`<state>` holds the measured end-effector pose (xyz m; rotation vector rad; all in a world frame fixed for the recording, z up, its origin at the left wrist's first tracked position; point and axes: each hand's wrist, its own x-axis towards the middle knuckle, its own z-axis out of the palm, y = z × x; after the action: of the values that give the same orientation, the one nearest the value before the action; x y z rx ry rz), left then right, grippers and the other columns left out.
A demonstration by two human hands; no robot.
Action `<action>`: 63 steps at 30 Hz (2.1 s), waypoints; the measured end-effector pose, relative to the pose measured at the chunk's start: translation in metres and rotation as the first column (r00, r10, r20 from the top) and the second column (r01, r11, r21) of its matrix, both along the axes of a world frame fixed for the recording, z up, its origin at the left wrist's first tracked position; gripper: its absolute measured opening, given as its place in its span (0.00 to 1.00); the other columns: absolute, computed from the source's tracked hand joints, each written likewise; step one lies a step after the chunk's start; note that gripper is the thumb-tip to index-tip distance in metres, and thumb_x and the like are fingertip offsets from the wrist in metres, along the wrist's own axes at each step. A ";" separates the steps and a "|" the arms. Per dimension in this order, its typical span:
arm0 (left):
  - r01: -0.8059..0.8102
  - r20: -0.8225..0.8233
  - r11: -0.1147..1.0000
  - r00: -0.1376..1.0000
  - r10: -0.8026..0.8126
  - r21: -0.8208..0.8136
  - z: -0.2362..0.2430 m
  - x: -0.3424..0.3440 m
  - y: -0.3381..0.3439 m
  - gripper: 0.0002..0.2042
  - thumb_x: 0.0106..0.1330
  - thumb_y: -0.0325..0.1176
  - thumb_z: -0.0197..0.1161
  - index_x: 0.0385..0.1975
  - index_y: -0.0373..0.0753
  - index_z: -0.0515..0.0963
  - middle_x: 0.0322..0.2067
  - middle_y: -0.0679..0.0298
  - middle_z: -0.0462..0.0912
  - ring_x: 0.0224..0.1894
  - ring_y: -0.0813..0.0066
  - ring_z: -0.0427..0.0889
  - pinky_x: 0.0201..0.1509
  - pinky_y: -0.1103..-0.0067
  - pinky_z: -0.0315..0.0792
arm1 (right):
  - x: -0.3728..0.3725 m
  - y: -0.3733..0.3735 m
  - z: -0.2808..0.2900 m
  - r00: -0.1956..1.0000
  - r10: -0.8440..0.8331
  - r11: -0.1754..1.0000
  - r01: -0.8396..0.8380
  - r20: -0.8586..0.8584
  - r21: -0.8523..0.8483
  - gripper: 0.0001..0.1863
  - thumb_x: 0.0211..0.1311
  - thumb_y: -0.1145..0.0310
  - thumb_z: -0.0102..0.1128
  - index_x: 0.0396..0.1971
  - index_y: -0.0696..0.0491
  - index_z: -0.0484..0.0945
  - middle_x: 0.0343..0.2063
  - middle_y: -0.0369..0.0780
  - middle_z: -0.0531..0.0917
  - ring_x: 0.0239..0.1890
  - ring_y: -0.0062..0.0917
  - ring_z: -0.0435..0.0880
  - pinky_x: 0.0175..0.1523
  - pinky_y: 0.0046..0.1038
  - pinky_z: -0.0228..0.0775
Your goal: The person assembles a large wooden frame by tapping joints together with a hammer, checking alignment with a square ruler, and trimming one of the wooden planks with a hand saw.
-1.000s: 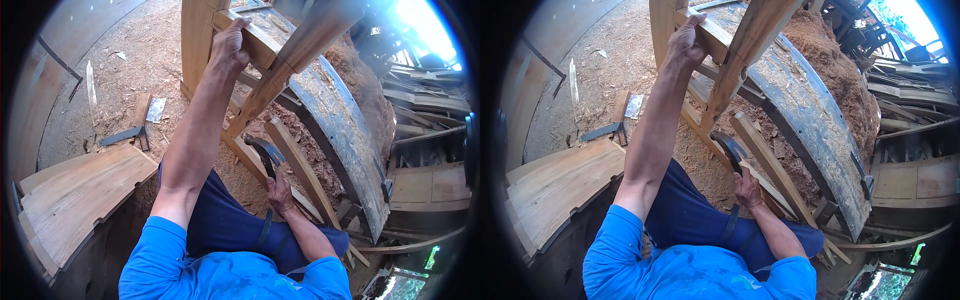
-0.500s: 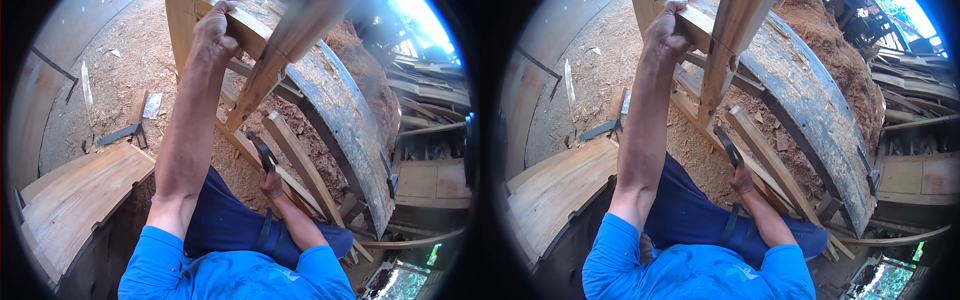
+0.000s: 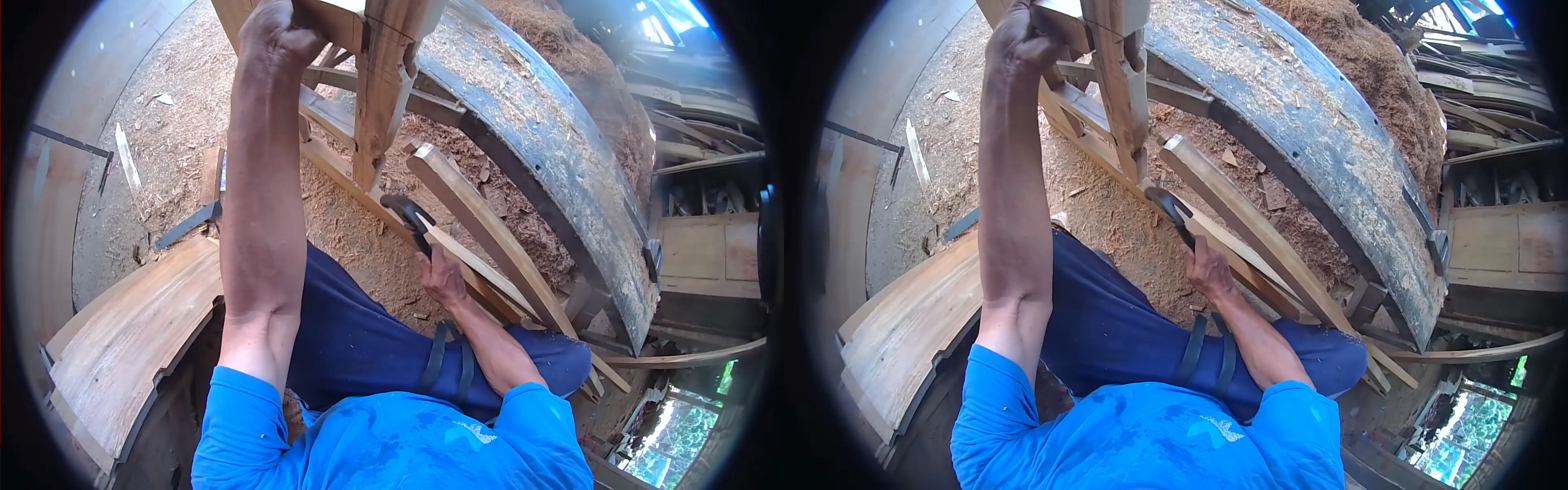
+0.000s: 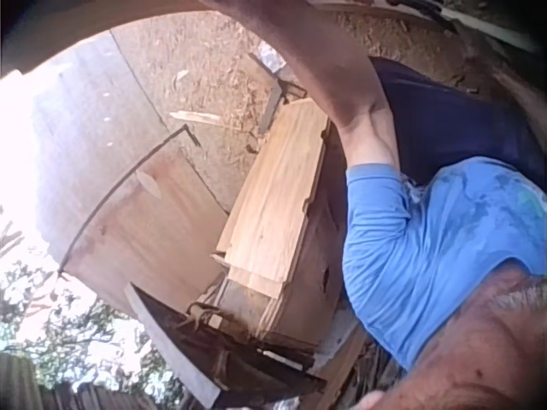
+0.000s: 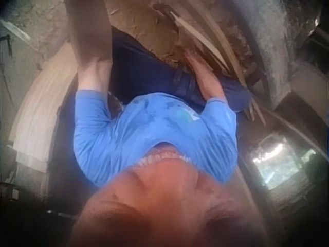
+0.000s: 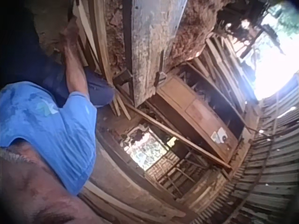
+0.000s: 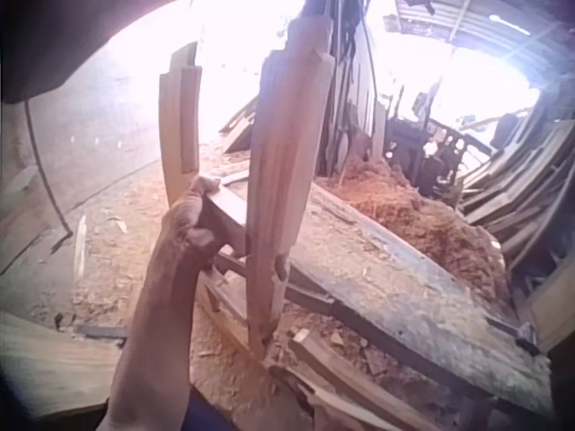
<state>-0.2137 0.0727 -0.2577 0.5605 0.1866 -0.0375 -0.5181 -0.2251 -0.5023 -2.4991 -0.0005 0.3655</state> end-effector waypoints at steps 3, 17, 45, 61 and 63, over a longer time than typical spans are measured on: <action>0.146 0.109 0.986 0.985 -0.136 -0.083 0.002 -0.002 -0.002 0.14 0.61 0.33 0.60 0.42 0.32 0.71 0.36 0.51 0.82 0.39 0.51 0.83 0.49 0.52 0.78 | 0.009 0.000 -0.007 0.946 -0.026 0.990 -0.022 0.324 0.143 0.16 0.73 0.58 0.49 0.41 0.58 0.65 0.23 0.61 0.79 0.29 0.63 0.80 0.37 0.58 0.69; 0.182 0.105 0.967 0.981 -0.165 -0.178 0.000 0.007 0.026 0.08 0.63 0.31 0.58 0.34 0.31 0.74 0.28 0.55 0.83 0.30 0.59 0.84 0.39 0.63 0.83 | 0.008 -0.009 -0.009 0.995 -0.069 0.997 0.066 -0.070 -0.049 0.17 0.72 0.53 0.50 0.41 0.53 0.66 0.21 0.60 0.78 0.30 0.62 0.79 0.36 0.60 0.66; -0.203 0.260 0.784 0.964 0.055 0.587 0.192 -0.044 -0.181 0.38 0.58 0.57 0.73 0.50 0.22 0.72 0.41 0.53 0.80 0.38 0.69 0.83 0.36 0.73 0.82 | -0.085 -0.047 0.178 0.943 0.130 0.950 -0.207 0.305 0.235 0.16 0.62 0.62 0.66 0.45 0.54 0.75 0.26 0.48 0.83 0.34 0.46 0.85 0.40 0.41 0.75; 0.036 -0.111 0.714 0.992 0.059 0.699 0.082 0.000 -0.383 0.43 0.56 0.51 0.77 0.52 0.31 0.50 0.49 0.44 0.74 0.46 0.62 0.80 0.44 0.72 0.80 | -0.063 -0.059 0.156 0.692 -0.656 0.555 0.173 0.301 0.814 0.15 0.67 0.65 0.66 0.46 0.58 0.76 0.29 0.34 0.75 0.30 0.16 0.73 0.35 0.24 0.69; 0.035 -0.104 0.693 0.993 0.057 0.720 0.069 0.014 -0.388 0.41 0.57 0.50 0.76 0.51 0.32 0.50 0.47 0.47 0.74 0.43 0.64 0.80 0.39 0.73 0.80 | -0.057 -0.059 0.152 0.692 -0.634 0.620 0.187 0.346 0.762 0.14 0.67 0.64 0.66 0.43 0.58 0.76 0.30 0.34 0.75 0.30 0.16 0.73 0.35 0.24 0.69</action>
<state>-0.1999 -0.3150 -0.1885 1.3615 0.3254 0.0182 -0.5749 -0.2841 -0.3504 -1.6713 0.1951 -0.5675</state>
